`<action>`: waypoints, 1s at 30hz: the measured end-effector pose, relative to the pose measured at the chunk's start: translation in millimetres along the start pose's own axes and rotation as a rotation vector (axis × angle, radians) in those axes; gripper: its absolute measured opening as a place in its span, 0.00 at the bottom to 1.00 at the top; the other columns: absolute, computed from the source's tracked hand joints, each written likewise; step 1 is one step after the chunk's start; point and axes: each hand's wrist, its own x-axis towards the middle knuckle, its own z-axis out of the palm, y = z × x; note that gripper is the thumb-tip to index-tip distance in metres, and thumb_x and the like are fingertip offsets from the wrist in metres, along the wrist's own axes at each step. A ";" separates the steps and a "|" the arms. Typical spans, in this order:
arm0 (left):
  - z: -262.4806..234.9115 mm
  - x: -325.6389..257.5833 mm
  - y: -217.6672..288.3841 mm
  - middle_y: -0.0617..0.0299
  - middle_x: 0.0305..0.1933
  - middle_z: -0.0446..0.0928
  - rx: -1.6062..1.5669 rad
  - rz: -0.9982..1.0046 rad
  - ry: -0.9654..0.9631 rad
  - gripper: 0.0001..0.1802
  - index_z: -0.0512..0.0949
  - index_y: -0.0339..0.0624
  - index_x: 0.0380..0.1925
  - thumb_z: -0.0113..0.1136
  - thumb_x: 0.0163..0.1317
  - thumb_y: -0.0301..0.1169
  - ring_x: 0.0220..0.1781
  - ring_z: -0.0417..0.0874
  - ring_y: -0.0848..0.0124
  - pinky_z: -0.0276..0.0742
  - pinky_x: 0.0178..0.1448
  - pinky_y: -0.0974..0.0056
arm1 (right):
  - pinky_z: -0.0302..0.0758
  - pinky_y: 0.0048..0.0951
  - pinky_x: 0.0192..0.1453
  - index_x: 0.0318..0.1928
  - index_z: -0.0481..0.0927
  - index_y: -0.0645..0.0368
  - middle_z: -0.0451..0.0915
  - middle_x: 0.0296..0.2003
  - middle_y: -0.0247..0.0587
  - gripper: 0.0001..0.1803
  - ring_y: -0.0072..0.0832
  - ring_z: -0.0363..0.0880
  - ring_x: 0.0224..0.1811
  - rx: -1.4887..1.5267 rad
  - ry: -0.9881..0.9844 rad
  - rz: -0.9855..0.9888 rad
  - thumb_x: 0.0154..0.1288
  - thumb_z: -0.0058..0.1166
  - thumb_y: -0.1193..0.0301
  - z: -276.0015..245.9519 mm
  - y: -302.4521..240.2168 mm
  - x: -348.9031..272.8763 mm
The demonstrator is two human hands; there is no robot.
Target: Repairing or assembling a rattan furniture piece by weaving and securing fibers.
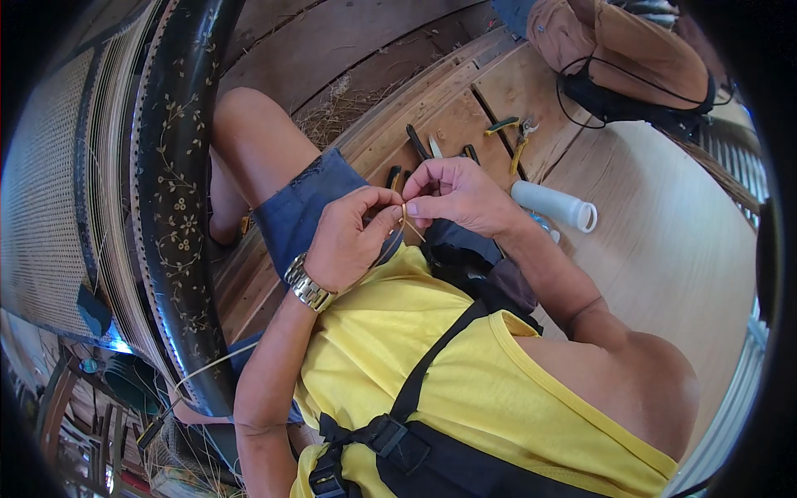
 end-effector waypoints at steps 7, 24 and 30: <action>-4.7 2.4 6.2 0.69 0.37 0.80 0.055 -0.058 -0.031 0.08 0.79 0.35 0.44 0.57 0.73 0.29 0.38 0.78 0.83 0.75 0.42 0.76 | 0.80 0.22 0.41 0.43 0.80 0.69 0.83 0.36 0.40 0.09 0.22 0.82 0.34 0.010 0.018 -0.035 0.65 0.62 0.78 7.6 -5.4 -2.1; -5.1 28.9 37.5 0.70 0.31 0.77 -0.175 -0.073 -0.012 0.10 0.77 0.34 0.40 0.55 0.73 0.33 0.33 0.73 0.83 0.70 0.38 0.75 | 0.77 0.32 0.40 0.39 0.80 0.63 0.79 0.33 0.43 0.06 0.38 0.80 0.35 -0.926 0.289 -0.833 0.60 0.61 0.81 -12.0 -14.2 7.2; -8.0 40.1 57.6 0.67 0.32 0.79 -0.100 -0.066 -0.015 0.10 0.76 0.35 0.40 0.53 0.73 0.32 0.32 0.74 0.83 0.71 0.38 0.75 | 0.74 0.33 0.37 0.40 0.77 0.63 0.74 0.29 0.43 0.07 0.39 0.77 0.31 -0.897 0.442 -0.911 0.61 0.60 0.82 -9.1 -15.6 7.8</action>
